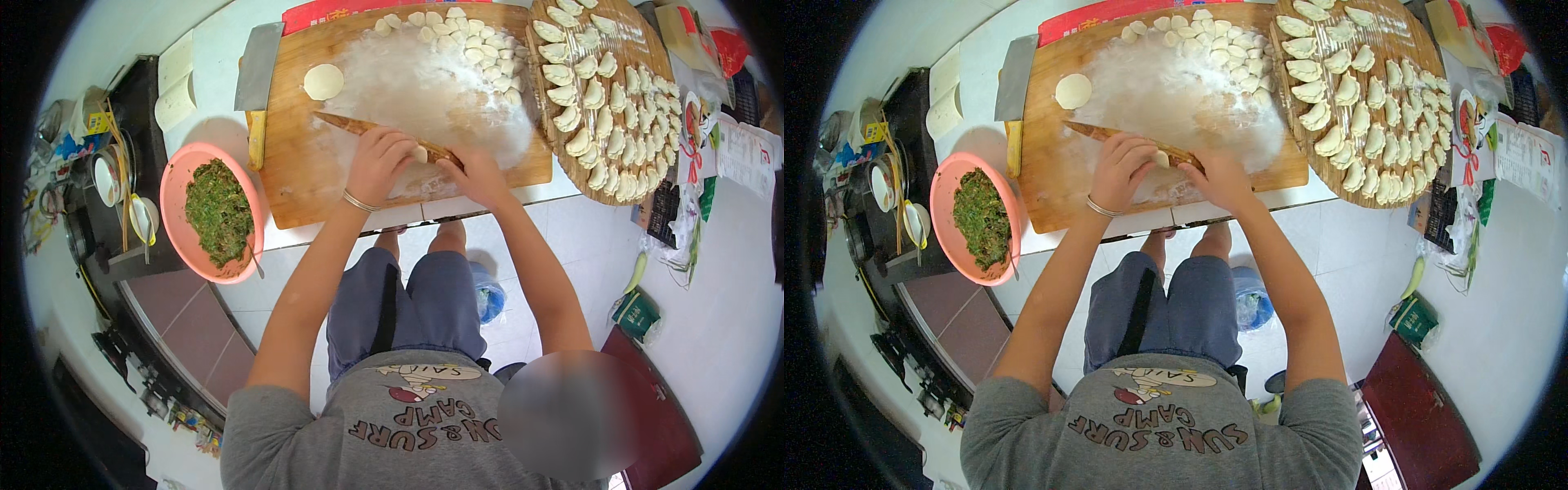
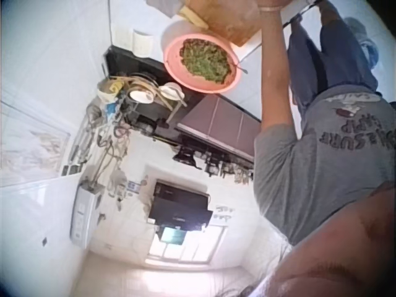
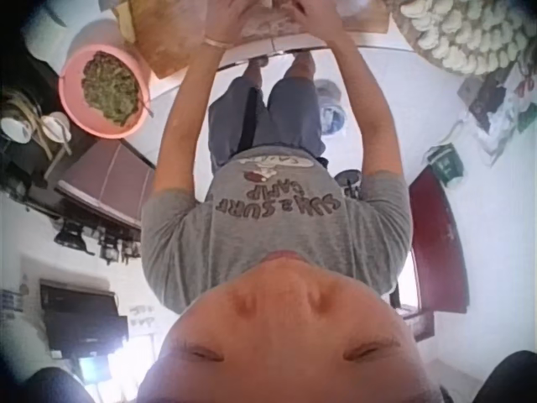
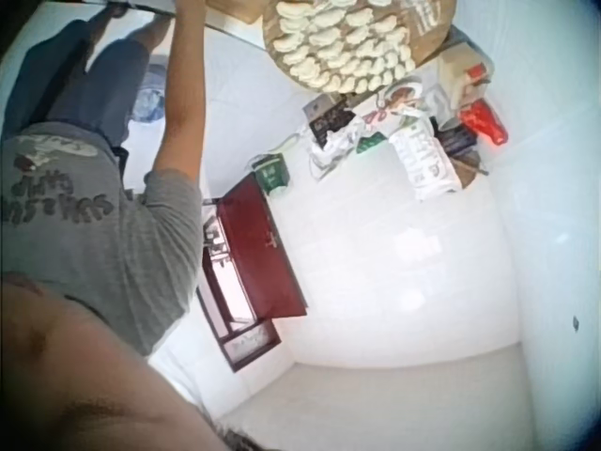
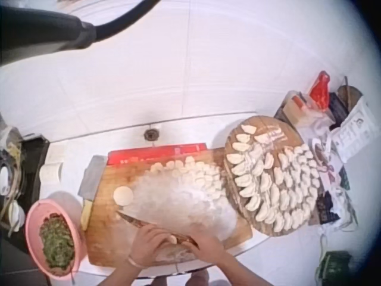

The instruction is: The person uses a wooden rolling pin to flatten small balls of dough into circular wrappers on a floured wooden board. They repeatedly roll, rotate, and adjust the dough pieces to achieve a uniform shape, placing the finished wrappers aside on the board.

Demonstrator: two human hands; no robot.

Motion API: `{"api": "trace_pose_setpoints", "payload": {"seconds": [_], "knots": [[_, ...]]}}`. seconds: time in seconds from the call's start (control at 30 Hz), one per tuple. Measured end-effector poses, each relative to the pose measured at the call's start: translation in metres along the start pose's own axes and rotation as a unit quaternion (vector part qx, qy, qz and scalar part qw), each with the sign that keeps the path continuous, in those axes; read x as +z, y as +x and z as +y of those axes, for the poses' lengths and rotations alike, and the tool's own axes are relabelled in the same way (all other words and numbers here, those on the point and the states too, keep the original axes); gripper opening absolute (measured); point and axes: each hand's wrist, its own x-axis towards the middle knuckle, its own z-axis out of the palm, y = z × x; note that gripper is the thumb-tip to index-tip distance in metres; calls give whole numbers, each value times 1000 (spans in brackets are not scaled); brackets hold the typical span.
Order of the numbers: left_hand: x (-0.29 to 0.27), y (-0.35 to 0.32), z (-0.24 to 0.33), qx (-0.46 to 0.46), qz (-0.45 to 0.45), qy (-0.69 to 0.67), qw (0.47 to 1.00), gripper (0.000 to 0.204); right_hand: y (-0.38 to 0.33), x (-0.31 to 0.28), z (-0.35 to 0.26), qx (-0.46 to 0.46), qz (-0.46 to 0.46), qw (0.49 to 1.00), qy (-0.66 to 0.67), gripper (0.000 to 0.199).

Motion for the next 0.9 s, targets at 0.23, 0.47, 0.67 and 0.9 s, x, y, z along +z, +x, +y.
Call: {"api": "trace_pose_setpoints", "payload": {"seconds": [0.23, 0.47, 0.67, 0.9], "knots": [[16, 9, 41, -75, 29, -143, 986, 19, -25, -13, 17, 343, -133, 818, 442, 35], [32, -42, 17, -336, 92, 11, 937, 33, -32, -24, 28, 79, 136, 986, -53, 35], [-3, -55, -8, -147, -37, 274, 950, 52, -32, 15, 15, 0, -16, 974, -227, 40], [-2, -11, -43, -145, -52, 201, 967, 56, 10, 15, 7, -12, 181, 945, -271, 62]]}}
